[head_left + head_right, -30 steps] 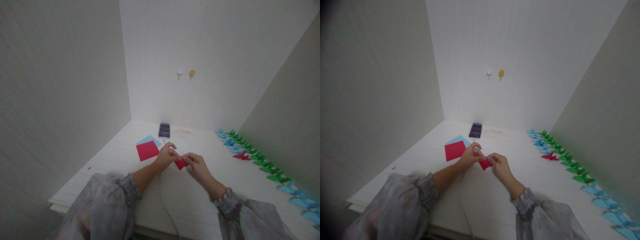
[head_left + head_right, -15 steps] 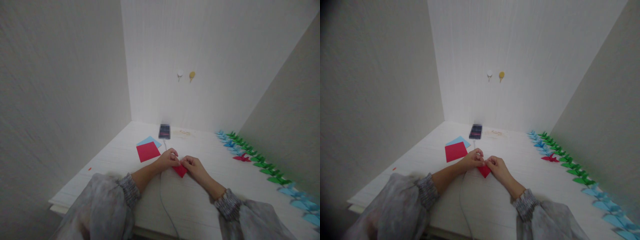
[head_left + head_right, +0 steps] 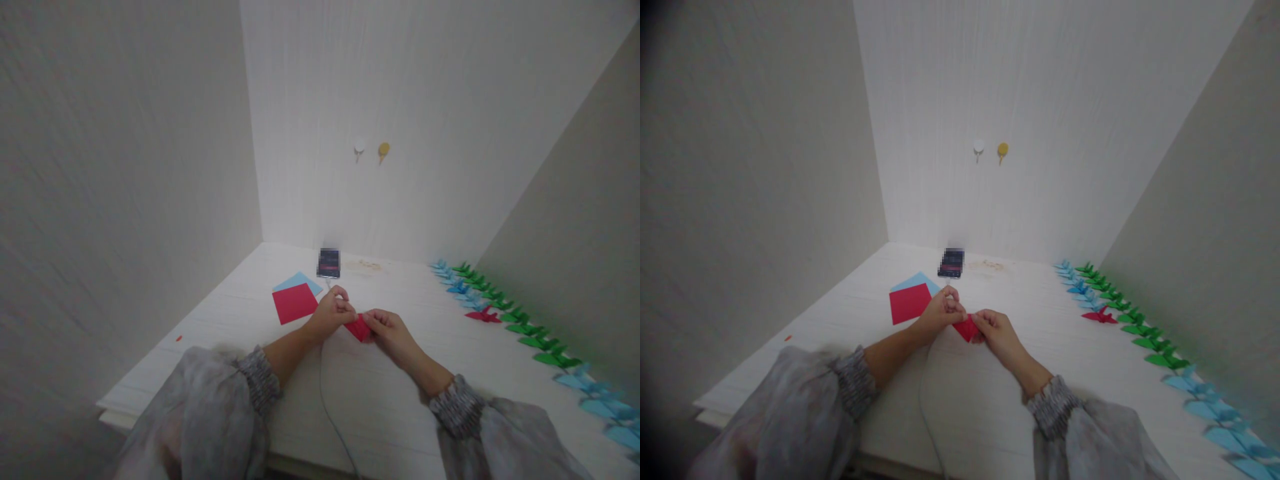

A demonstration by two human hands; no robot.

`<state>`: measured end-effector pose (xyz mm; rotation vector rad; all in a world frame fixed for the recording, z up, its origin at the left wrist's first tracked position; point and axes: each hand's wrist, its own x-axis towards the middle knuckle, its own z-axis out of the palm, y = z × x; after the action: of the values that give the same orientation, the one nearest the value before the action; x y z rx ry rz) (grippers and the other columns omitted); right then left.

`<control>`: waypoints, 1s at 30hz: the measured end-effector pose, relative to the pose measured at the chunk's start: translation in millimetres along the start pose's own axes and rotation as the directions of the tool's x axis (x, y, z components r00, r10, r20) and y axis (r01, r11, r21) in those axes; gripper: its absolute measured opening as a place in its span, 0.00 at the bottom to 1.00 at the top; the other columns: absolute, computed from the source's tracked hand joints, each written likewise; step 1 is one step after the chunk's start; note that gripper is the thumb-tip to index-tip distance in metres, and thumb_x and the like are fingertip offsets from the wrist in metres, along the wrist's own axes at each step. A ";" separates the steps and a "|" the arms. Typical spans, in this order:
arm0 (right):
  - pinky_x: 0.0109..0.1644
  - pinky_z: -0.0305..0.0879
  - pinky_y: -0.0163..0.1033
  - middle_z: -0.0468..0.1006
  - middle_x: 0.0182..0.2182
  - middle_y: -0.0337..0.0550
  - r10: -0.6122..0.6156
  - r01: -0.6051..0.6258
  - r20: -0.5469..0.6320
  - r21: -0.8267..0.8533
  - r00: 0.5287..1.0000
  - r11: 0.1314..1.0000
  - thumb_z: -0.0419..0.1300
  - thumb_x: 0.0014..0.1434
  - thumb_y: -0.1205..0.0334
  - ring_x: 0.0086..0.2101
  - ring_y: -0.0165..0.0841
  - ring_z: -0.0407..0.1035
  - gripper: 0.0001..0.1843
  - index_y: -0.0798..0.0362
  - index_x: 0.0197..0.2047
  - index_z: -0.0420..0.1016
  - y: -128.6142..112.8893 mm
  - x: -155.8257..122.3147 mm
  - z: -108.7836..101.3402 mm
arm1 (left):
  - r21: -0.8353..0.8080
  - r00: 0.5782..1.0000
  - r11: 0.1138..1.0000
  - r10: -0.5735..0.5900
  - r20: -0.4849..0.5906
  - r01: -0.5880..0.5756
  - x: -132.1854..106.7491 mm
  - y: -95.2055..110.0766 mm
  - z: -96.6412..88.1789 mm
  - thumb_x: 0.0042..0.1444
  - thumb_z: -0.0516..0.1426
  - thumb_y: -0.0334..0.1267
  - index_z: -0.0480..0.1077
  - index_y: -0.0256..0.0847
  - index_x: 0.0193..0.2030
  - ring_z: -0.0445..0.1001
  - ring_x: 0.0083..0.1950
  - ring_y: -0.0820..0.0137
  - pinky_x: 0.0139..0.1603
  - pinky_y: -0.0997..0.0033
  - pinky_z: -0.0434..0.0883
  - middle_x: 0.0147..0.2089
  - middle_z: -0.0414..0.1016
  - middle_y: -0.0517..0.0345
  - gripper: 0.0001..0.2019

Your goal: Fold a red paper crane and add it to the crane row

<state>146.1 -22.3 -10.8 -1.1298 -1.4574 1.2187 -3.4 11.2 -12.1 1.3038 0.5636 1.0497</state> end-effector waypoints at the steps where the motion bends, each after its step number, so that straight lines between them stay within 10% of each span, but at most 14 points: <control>1: 0.22 0.55 0.32 0.68 0.15 0.36 0.006 -0.007 0.010 0.018 1.000 1.000 0.54 0.48 0.51 0.17 0.26 0.60 0.15 0.57 0.24 0.68 1.0 0.4 -0.8 | 0.005 1.000 1.000 0.005 0.004 -0.005 0.3 -0.5 -0.3 0.38 0.60 0.32 0.52 0.40 0.31 0.67 0.22 0.77 0.27 0.77 0.61 0.21 0.68 0.66 0.18; 16: 0.21 0.55 0.31 0.66 0.15 0.34 -0.019 0.019 -0.022 0.002 1.000 1.000 0.55 0.48 0.53 0.16 0.25 0.59 0.13 0.55 0.22 0.66 1.1 -1.6 1.1 | -0.019 0.997 0.999 -0.032 0.066 0.033 0.3 -2.2 0.5 0.36 0.62 0.35 0.49 0.41 0.31 0.69 0.22 0.74 0.26 0.76 0.62 0.21 0.69 0.65 0.23; 30: 0.25 0.60 0.33 0.71 0.20 0.37 -0.102 0.117 -0.106 0.151 0.989 0.982 0.56 0.49 0.53 0.20 0.27 0.64 0.15 0.54 0.37 0.65 -6.2 -1.5 -0.4 | -0.039 0.997 0.996 -0.079 0.016 0.080 -0.9 5.9 5.5 0.30 0.64 0.33 0.67 0.32 0.35 0.72 0.33 0.71 0.38 0.70 0.66 0.32 0.74 0.53 0.20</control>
<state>146.1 -24.3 -4.6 -0.9760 -1.3092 1.1634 -0.9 7.3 -5.5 1.2431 0.5766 0.9805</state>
